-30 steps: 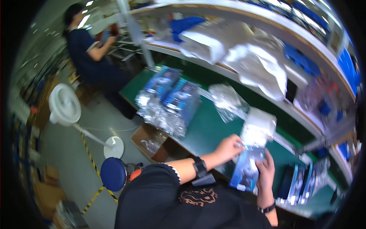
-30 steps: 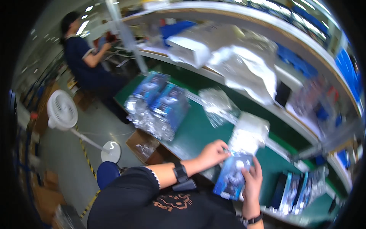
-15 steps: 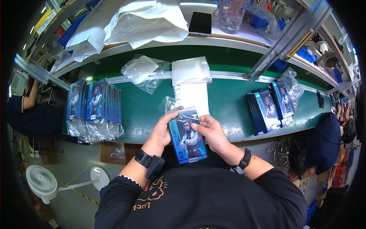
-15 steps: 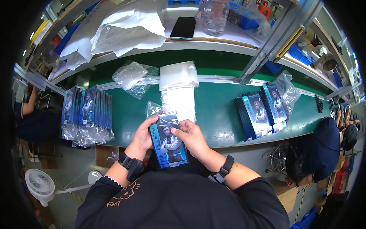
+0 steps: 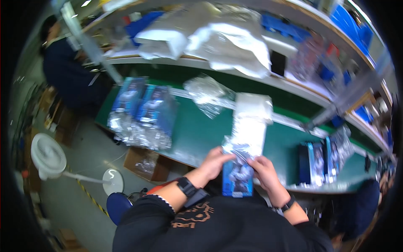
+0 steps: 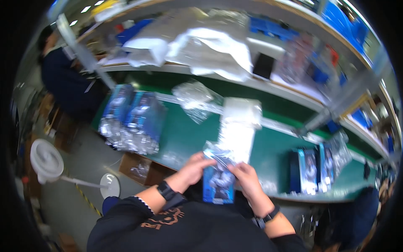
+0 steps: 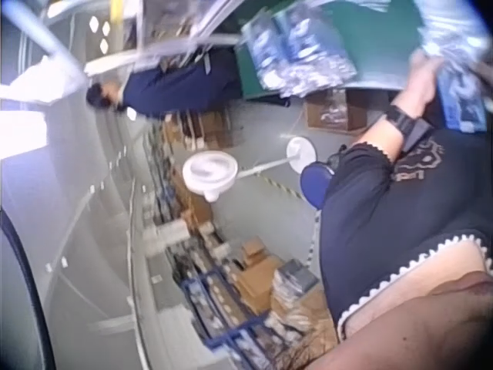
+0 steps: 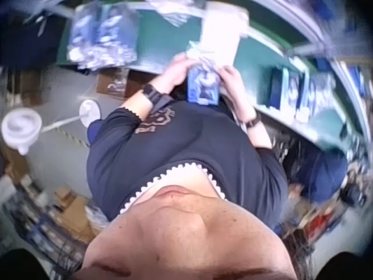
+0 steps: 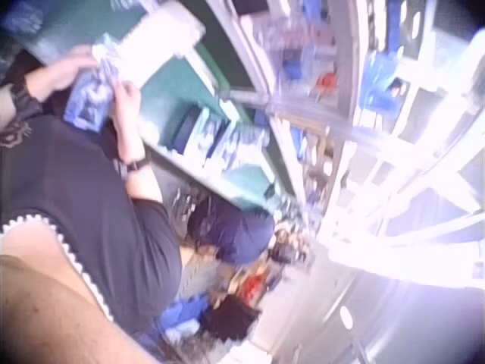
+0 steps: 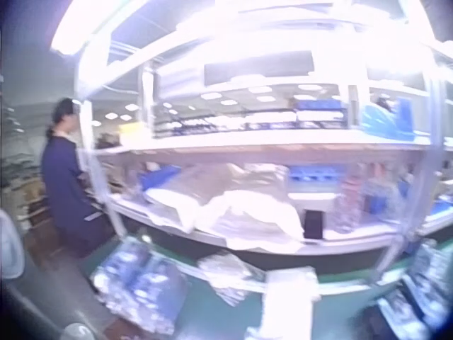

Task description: Insert small product boxes into plastic protective sleeves on an assembly line.

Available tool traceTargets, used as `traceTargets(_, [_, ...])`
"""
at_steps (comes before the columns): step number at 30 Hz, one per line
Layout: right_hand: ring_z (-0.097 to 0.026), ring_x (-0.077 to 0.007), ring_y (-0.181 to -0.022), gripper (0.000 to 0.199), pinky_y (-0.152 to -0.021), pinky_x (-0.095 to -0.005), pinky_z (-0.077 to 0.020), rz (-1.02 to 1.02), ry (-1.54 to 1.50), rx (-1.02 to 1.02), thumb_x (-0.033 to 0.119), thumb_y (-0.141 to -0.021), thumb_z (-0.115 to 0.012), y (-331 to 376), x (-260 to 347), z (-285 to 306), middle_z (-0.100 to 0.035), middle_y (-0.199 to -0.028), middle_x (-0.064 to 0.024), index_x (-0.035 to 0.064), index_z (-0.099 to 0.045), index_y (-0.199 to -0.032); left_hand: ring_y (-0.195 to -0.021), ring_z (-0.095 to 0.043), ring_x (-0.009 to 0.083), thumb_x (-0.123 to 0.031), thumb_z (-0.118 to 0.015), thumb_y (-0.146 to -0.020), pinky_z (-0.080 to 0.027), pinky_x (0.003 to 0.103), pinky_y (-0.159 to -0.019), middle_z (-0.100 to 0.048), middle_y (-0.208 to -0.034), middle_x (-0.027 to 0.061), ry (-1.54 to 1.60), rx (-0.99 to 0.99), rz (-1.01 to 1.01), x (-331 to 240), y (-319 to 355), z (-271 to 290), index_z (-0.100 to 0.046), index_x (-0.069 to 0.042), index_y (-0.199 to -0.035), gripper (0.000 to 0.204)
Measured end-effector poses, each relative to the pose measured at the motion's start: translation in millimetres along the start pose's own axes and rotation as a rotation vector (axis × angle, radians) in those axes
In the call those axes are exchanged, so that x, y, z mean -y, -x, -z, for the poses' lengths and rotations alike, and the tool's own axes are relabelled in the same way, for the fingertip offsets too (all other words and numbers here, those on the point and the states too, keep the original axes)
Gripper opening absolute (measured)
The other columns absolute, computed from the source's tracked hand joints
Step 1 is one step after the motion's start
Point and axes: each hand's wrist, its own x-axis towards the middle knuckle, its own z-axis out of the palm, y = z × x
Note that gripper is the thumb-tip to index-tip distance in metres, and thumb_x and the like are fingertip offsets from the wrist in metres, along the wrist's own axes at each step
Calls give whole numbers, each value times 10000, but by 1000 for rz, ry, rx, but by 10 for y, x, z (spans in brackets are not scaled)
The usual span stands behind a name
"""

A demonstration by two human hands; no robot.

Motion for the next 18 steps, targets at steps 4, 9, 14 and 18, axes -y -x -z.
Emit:
traceTargets(4, [-619,-183,-643,287,-484,-261,-509,-262,-75,265,133,-832,-587,292,17,142,-618,-868,-116,-56,-521,-1037,-902,-592,176,-55,-580,-801,-475,324,-821,-606,-1013,97,70,201,250,249,115,183,-562,6,-1043,249])
traceTargets(9, [-633,-220,-742,380,-635,-340,-545,-285,-135,277,93,-807,-583,276,-118,139,-596,-974,-148,-59,-457,-1132,-935,-592,197,-129,-558,-845,-482,331,-827,-598,-1036,108,225,145,332,204,174,9,-511,10,-1102,296])
traceTargets(14, [-630,-244,-640,651,-500,-332,-528,-133,-29,426,26,-770,-617,236,114,66,-593,-907,-187,-30,-247,-1302,-855,-623,201,-143,-579,-838,-517,338,-764,-612,-984,133,236,12,106,-13,-50,-9,-527,38,-1046,280])
traceTargets(18, [-602,-198,-878,906,-759,-304,-491,392,331,187,-124,-705,-599,303,365,-46,-584,-970,-195,15,-23,-1390,-940,-603,228,-162,-557,-859,-491,363,-839,-607,-1021,133,176,59,146,-213,24,-314,-505,36,-1107,322])
